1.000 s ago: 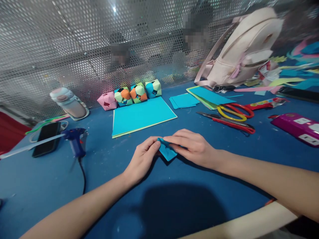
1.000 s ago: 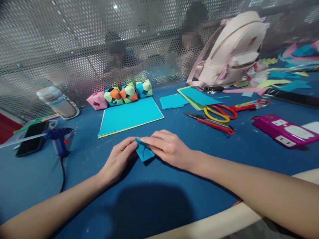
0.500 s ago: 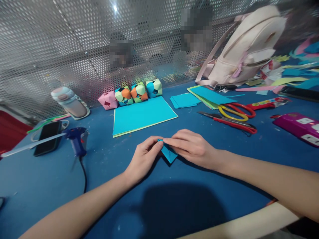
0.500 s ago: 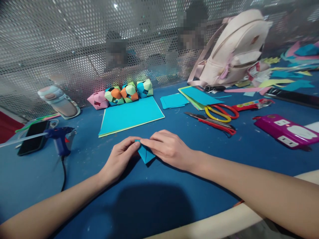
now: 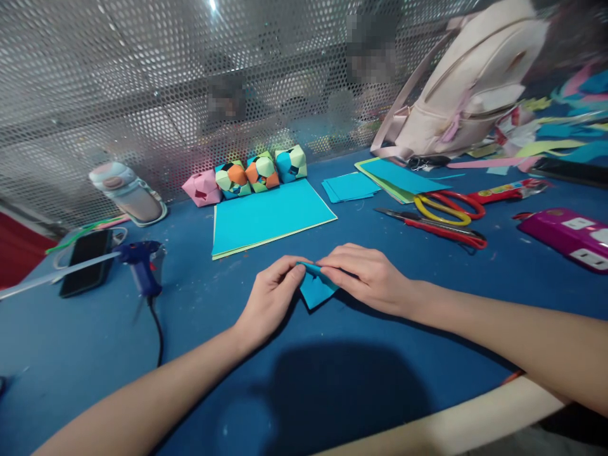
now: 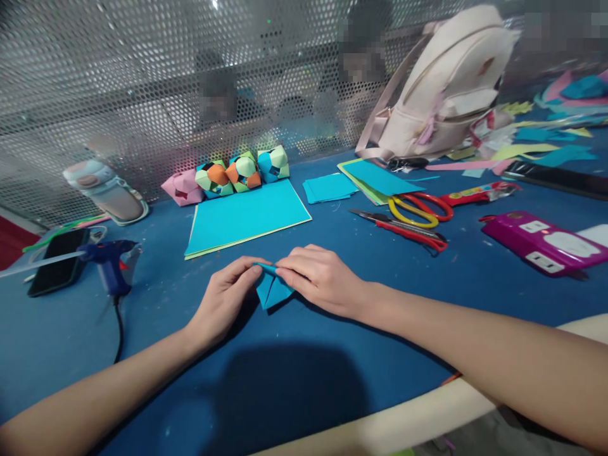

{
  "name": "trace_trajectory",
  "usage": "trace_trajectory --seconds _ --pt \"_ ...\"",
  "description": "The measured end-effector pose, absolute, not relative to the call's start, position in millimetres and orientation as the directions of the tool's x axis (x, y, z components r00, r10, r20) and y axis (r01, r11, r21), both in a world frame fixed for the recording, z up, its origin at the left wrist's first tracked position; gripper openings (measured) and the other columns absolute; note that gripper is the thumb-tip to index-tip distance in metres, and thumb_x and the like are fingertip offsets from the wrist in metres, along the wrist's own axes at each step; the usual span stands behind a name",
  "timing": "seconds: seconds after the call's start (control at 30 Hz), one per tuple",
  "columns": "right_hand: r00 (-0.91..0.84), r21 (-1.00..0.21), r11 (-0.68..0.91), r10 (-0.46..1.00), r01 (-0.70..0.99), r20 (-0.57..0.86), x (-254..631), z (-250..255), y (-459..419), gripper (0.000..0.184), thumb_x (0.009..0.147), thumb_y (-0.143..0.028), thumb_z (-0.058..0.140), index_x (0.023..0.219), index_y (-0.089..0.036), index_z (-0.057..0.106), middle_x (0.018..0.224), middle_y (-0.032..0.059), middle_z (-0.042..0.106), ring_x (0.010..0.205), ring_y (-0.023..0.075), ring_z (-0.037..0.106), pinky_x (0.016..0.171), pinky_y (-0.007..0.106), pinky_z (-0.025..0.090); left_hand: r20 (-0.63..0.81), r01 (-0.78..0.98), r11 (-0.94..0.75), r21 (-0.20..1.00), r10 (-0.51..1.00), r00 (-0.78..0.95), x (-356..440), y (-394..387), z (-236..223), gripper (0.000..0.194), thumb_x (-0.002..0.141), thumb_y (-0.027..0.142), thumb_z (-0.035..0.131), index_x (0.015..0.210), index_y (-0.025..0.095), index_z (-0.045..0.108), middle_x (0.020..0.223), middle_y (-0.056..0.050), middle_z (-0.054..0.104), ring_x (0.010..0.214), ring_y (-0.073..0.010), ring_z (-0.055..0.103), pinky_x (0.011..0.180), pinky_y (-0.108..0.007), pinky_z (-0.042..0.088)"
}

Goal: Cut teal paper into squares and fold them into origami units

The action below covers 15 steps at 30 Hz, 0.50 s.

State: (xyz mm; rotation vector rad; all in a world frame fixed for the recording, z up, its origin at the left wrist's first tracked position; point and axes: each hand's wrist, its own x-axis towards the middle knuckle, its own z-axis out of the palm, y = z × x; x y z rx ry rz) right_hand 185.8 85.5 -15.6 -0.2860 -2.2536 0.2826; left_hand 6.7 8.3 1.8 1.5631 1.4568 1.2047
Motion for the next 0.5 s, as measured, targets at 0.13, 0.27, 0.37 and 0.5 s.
trace_trajectory --seconds 0.13,0.27,0.37,0.5 --pt "-0.630 -0.300 0.948 0.299 0.109 0.716 185.3 -15.5 86.3 0.016 0.094 -0.020 0.050 0.093 -0.015 0.064 0.075 0.0053 0.067 0.070 0.0144 0.060 0.067 0.028 0.047 0.171 0.347 -0.145 0.927 0.984 -0.047 7.2 8.6 1.7 0.022 0.088 0.031 0.053 0.094 0.018 0.070 0.091 -0.003 0.070 0.085 -0.0163 0.061 0.078 -0.026 0.046" --pt "-0.618 -0.291 0.950 0.298 0.115 0.728 185.2 -14.8 86.2 0.015 0.093 -0.019 0.051 0.092 -0.016 0.065 0.075 0.0047 0.068 0.070 0.0143 0.061 0.066 0.027 0.047 0.169 0.338 -0.144 0.930 0.985 -0.045 7.8 8.3 2.1 0.021 0.086 0.032 0.055 0.093 0.018 0.069 0.090 -0.003 0.070 0.084 -0.0167 0.061 0.077 -0.026 0.047" --pt "-0.609 -0.266 0.957 0.279 0.114 0.742 185.0 -14.8 86.2 0.015 0.093 -0.019 0.051 0.090 -0.016 0.064 0.073 0.0048 0.068 0.069 0.0147 0.061 0.067 0.028 0.047 0.172 0.330 -0.150 0.932 0.984 -0.039 7.6 8.4 1.8 0.020 0.085 0.032 0.055 0.092 0.017 0.069 0.088 -0.003 0.070 0.083 -0.0165 0.061 0.076 -0.026 0.047" --pt "-0.608 -0.243 0.965 0.254 0.103 0.752 184.6 -16.0 86.1 0.012 0.092 -0.021 0.053 0.091 -0.015 0.064 0.074 0.0058 0.068 0.069 0.0153 0.061 0.067 0.029 0.048 0.193 0.340 -0.172 0.924 0.981 -0.029 7.3 8.6 1.4 0.019 0.086 0.031 0.055 0.089 0.018 0.069 0.089 -0.002 0.070 0.084 -0.0159 0.061 0.078 -0.025 0.047"
